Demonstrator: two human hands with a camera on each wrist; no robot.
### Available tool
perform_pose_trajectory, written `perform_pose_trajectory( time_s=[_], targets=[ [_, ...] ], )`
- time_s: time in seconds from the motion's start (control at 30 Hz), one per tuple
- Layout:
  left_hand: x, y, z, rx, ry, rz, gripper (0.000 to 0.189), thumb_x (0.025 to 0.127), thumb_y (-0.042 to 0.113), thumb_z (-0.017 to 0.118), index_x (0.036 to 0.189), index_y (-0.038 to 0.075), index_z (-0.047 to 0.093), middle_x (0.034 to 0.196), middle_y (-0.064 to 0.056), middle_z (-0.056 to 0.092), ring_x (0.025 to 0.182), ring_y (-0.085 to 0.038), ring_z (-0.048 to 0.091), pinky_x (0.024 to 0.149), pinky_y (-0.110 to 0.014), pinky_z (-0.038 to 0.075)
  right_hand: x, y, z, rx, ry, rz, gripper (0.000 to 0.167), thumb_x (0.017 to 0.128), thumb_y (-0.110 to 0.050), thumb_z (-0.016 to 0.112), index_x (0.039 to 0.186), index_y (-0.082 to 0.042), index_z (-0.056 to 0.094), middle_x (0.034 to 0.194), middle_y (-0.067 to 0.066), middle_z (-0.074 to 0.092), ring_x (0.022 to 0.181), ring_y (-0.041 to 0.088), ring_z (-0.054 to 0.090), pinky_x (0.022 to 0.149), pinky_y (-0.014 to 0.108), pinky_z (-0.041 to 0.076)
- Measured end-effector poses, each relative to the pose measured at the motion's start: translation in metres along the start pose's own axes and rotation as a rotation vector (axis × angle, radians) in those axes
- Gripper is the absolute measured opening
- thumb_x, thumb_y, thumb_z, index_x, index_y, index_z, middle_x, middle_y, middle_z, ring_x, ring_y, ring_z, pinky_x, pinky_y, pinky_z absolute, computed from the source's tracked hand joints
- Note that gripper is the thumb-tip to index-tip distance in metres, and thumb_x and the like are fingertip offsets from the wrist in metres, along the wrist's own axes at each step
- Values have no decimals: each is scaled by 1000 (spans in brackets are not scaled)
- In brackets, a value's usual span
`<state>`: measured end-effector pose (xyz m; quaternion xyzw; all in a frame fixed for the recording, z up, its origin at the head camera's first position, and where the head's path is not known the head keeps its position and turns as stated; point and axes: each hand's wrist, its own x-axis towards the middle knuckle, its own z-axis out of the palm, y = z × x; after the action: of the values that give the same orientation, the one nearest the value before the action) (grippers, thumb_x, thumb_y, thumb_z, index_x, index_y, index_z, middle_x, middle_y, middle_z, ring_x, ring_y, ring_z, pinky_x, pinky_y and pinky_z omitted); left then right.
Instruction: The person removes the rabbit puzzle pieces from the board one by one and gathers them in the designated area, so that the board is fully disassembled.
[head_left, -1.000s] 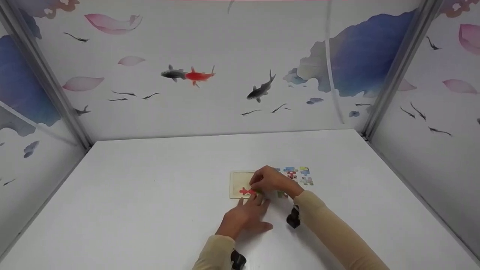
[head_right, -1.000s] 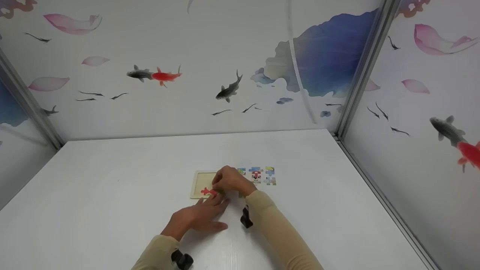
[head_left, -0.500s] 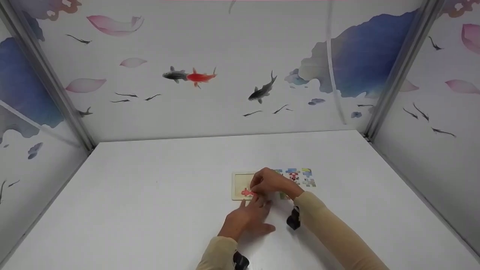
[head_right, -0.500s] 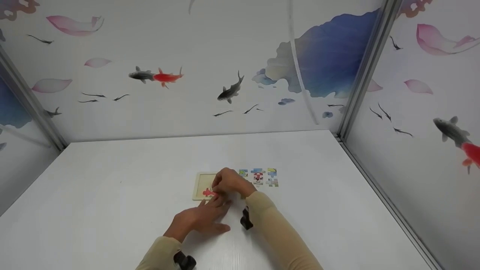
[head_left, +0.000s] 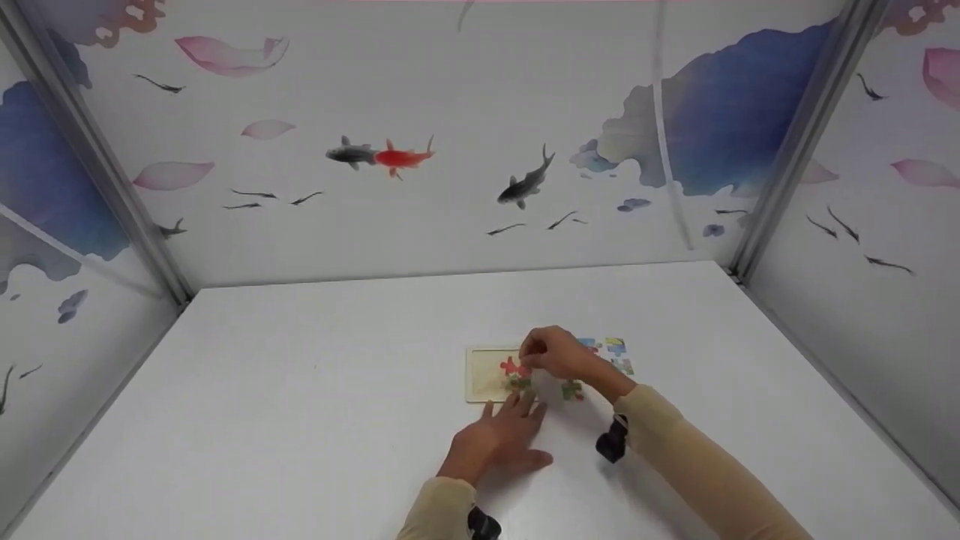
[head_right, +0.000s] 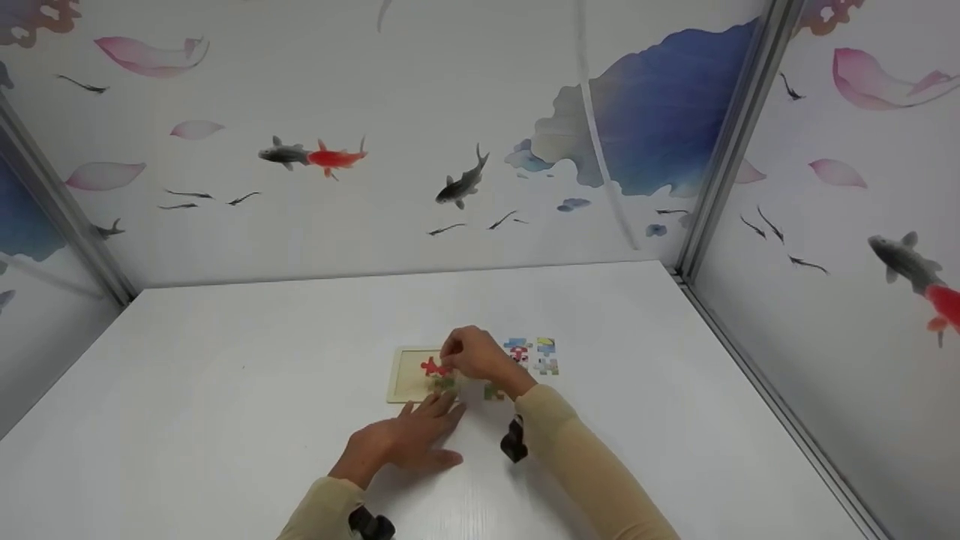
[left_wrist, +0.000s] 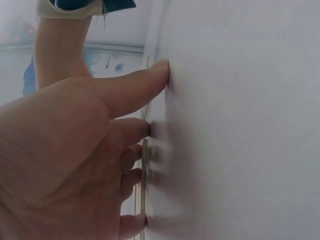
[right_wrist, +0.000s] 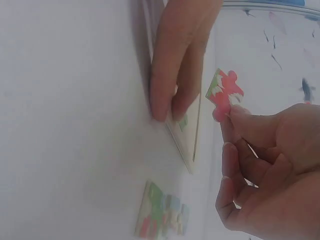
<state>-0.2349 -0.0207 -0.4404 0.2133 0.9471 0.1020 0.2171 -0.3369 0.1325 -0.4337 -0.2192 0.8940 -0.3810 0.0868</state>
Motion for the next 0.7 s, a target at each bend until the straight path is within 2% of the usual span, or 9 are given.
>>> perform_pose_trajectory(
  time_s=[0.23,0.4,0.5,0.7],
  targets=[
    [-1,3,-1,-9,13,-22,78,94,52,63,159,23,30,170,1,17,158,-20,12,127,-51,15,-19,11,-31,4,37,47,6,97,-5,64,100,-2,68,95,12,70,90,26,67,82,36,57],
    [-1,3,0,-1,9,-17,78,95,52,62,159,22,29,170,0,17,159,-21,12,127,-52,16,-35,27,-49,6,26,65,8,96,-5,65,101,0,68,98,13,70,88,19,65,83,37,57],
    [0,3,1,-4,4,-18,78,95,52,62,159,22,29,170,0,16,159,-21,11,127,-51,16,-44,38,-56,-7,14,75,7,96,-5,65,100,0,68,96,12,69,83,15,61,79,34,55],
    [1,1,1,-6,-2,-24,79,95,53,61,160,22,27,170,0,15,159,-21,10,127,-51,15,-55,55,-63,-74,-12,77,6,96,-4,64,98,0,68,92,10,67,81,17,56,73,28,49]
  ],
)
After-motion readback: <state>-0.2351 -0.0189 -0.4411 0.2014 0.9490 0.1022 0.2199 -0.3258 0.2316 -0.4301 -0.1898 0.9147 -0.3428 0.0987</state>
